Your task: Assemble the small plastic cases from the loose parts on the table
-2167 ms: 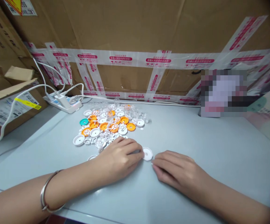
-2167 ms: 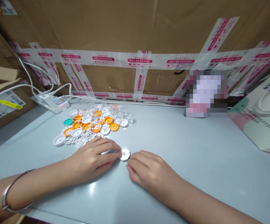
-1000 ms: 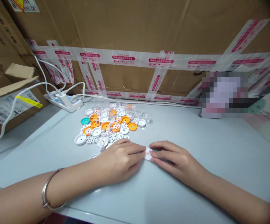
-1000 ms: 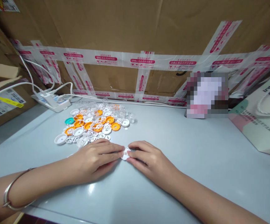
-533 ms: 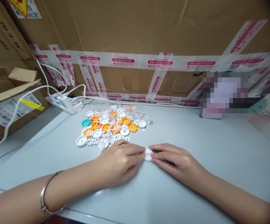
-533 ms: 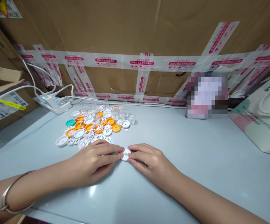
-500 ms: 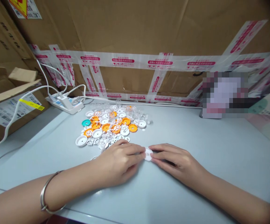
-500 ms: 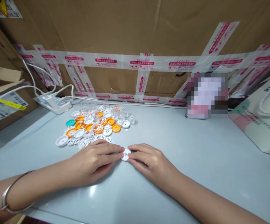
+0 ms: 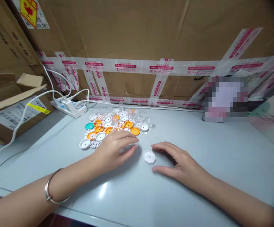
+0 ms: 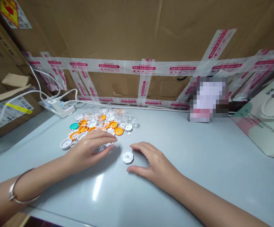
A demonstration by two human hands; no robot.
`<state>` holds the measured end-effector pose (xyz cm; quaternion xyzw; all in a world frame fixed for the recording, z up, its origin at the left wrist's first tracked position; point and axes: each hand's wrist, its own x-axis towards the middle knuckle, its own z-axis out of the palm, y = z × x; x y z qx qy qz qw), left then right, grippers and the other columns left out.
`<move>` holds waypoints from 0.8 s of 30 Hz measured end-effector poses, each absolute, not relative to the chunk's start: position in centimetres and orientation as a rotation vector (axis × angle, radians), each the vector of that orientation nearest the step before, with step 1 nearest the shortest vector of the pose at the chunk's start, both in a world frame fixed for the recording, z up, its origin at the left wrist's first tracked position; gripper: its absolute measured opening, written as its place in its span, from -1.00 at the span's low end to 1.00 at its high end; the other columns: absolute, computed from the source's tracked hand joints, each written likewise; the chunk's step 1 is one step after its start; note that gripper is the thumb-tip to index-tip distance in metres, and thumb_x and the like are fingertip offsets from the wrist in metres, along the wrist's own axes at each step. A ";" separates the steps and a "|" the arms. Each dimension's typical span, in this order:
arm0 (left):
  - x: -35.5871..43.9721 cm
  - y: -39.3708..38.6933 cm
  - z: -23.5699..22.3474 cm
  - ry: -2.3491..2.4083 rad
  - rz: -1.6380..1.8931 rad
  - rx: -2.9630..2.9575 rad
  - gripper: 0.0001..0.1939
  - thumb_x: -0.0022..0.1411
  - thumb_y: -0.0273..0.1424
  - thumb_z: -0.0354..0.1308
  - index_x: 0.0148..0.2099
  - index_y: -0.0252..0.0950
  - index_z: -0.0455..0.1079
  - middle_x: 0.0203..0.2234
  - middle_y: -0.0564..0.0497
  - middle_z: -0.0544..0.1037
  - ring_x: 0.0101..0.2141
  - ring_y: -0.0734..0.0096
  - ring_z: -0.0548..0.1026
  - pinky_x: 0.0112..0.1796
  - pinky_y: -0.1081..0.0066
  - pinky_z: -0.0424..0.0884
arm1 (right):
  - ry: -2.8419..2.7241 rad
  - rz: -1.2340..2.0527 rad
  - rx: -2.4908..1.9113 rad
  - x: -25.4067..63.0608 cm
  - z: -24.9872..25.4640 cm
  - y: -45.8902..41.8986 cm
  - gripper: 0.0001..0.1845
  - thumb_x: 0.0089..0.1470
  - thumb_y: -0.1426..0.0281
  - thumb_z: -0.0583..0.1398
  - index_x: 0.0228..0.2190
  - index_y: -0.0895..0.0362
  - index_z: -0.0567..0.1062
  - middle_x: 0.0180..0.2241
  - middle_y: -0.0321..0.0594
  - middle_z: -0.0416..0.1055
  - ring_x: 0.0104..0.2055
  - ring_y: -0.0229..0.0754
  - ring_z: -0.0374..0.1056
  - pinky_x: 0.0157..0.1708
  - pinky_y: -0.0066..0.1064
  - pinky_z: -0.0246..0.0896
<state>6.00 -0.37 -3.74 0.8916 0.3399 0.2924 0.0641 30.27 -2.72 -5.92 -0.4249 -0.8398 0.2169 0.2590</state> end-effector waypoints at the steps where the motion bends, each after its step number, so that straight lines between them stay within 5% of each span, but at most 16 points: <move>1: 5.6 0.2 -3.5 1.095 0.899 2.675 -0.80 0.24 -0.42 0.02 -0.15 -0.29 0.43 -0.25 -0.05 0.54 -0.22 0.34 0.47 -0.20 0.31 0.35 | -2.285 0.598 -1.163 30.2 -5.9 -2.7 -0.51 -0.07 0.22 0.28 -0.09 0.11 0.35 -0.12 -0.11 0.42 -0.07 -0.09 0.35 -0.07 -0.26 0.28; 15: -0.1 1.9 1.4 1.290 0.280 2.614 -0.77 0.23 -0.33 -0.02 -0.27 -0.25 0.47 -0.36 0.01 0.52 -0.36 0.41 0.44 -0.33 0.46 0.32 | -2.231 0.786 -1.260 28.9 -5.3 -2.6 -0.70 0.01 0.28 0.21 -0.17 0.06 0.39 -0.16 -0.19 0.32 -0.12 -0.14 0.30 -0.10 -0.30 0.21; 24: -2.9 2.4 0.7 1.298 0.172 2.564 -0.83 0.15 -0.37 0.06 -0.34 -0.17 0.48 -0.44 0.06 0.54 -0.48 0.45 0.43 -0.45 0.50 0.31 | -2.223 0.790 -1.230 29.0 -5.6 -2.6 -0.78 0.02 0.35 0.18 -0.22 0.05 0.43 -0.20 -0.17 0.33 -0.15 -0.13 0.32 -0.13 -0.28 0.25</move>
